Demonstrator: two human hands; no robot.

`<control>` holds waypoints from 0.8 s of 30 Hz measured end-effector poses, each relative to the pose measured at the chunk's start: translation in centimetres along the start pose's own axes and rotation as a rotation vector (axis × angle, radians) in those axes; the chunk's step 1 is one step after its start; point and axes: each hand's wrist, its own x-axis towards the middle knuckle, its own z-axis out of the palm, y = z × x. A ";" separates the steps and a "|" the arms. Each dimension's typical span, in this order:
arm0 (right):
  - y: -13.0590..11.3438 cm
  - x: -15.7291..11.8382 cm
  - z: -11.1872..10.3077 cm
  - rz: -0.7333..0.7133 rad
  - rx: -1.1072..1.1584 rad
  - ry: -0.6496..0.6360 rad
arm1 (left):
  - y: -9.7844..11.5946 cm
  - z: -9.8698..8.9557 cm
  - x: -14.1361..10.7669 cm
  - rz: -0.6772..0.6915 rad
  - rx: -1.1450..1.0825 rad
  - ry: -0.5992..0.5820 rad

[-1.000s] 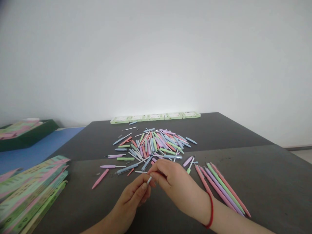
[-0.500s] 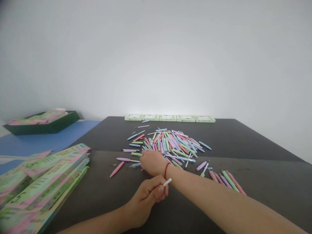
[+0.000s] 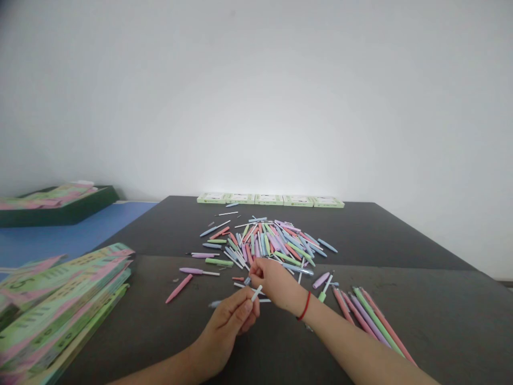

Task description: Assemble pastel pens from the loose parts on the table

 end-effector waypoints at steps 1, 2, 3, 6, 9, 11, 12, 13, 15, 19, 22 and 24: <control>0.0 -0.6 0.4 0.009 0.008 0.014 | -0.2 -0.1 0.1 -0.013 -0.019 0.016; -0.1 -1.1 0.9 0.008 0.014 0.029 | -0.5 -0.2 0.2 -0.024 -0.042 0.032; -0.3 -1.5 1.3 -0.005 0.020 0.043 | -0.7 -0.3 0.3 -0.033 -0.070 0.046; -1.2 -2.4 1.9 -0.080 0.033 0.055 | -1.2 -0.5 0.6 -0.059 -0.164 0.109; -1.5 -3.3 1.3 -0.091 -0.074 0.039 | -1.4 -0.7 0.9 -0.074 -0.234 0.207; -1.6 -3.9 0.5 -0.098 -0.168 0.005 | -1.3 -1.1 1.1 -0.056 -0.266 0.265; -1.6 -4.1 0.1 -0.116 -0.195 -0.020 | -1.1 -1.3 1.2 -0.037 -0.275 0.283; -1.8 -4.2 -0.2 -0.147 -0.213 -0.050 | -0.9 -1.7 1.4 -0.011 -0.277 0.299; -2.3 -4.0 -0.5 -0.229 -0.247 -0.108 | -0.2 -2.4 1.7 0.061 -0.293 0.336; -4.2 -2.2 0.7 -0.423 -0.361 -0.156 | 1.9 -3.5 2.2 0.174 -0.361 0.429; -5.5 -0.4 2.4 -0.570 -0.426 -0.177 | 3.2 -3.8 2.5 0.205 -0.380 0.476; -5.9 0.5 3.1 -0.596 -0.432 -0.177 | 3.5 -3.9 2.5 0.204 -0.386 0.486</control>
